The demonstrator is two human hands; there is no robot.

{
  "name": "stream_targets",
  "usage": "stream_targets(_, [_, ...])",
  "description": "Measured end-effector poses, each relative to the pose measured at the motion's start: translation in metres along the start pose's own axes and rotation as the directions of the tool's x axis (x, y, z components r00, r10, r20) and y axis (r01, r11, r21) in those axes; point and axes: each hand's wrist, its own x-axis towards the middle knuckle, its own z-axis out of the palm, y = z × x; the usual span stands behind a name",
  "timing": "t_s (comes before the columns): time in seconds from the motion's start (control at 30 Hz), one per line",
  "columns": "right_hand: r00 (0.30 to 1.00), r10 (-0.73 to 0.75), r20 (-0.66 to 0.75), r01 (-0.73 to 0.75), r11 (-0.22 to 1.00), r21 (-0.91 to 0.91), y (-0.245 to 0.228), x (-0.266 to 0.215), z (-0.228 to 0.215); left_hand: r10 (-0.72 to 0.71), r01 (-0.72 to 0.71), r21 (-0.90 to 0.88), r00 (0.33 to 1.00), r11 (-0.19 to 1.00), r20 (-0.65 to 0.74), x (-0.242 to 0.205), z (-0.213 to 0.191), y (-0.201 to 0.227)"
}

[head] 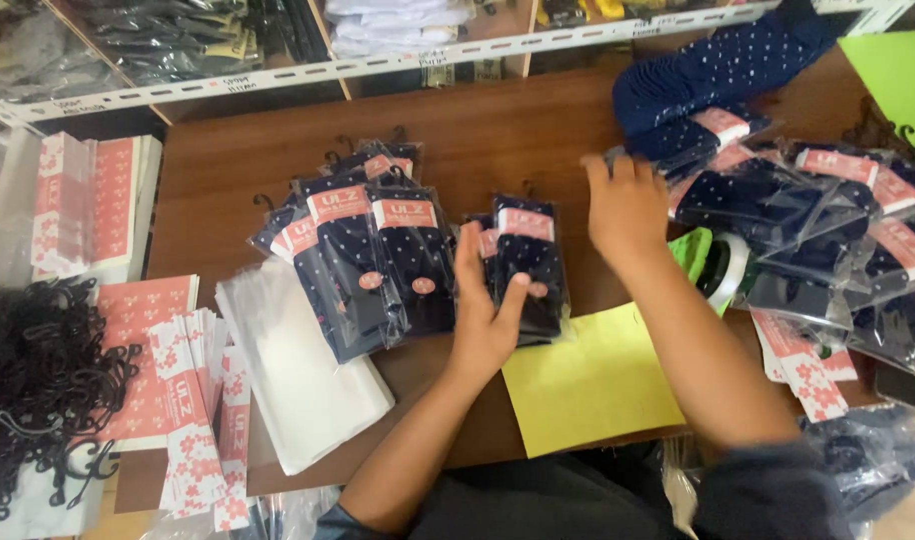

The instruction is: Labeling and organizing packaged socks on a work table in a stockroom

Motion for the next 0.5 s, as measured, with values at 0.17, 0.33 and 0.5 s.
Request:
stream_targets(0.17, [0.884, 0.230, 0.406, -0.222, 0.973, -0.068, 0.036, 0.057, 0.084, -0.016, 0.019, -0.039, 0.996, 0.999, 0.093, -0.008, 0.002, 0.013])
stream_targets(0.33, [0.886, -0.148, -0.439, 0.040, 0.969, -0.245, 0.024, 0.017, 0.000, -0.326, 0.376, -0.400, 0.926, 0.836, 0.189, -0.021, -0.004, -0.030])
stream_targets(0.5, [0.929, -0.277, -0.244, 0.368, 0.746, 0.555, -0.053, -0.113, -0.151, -0.563, 0.656, -0.690, 0.709, 0.306, 0.424, -0.017, -0.020, -0.034])
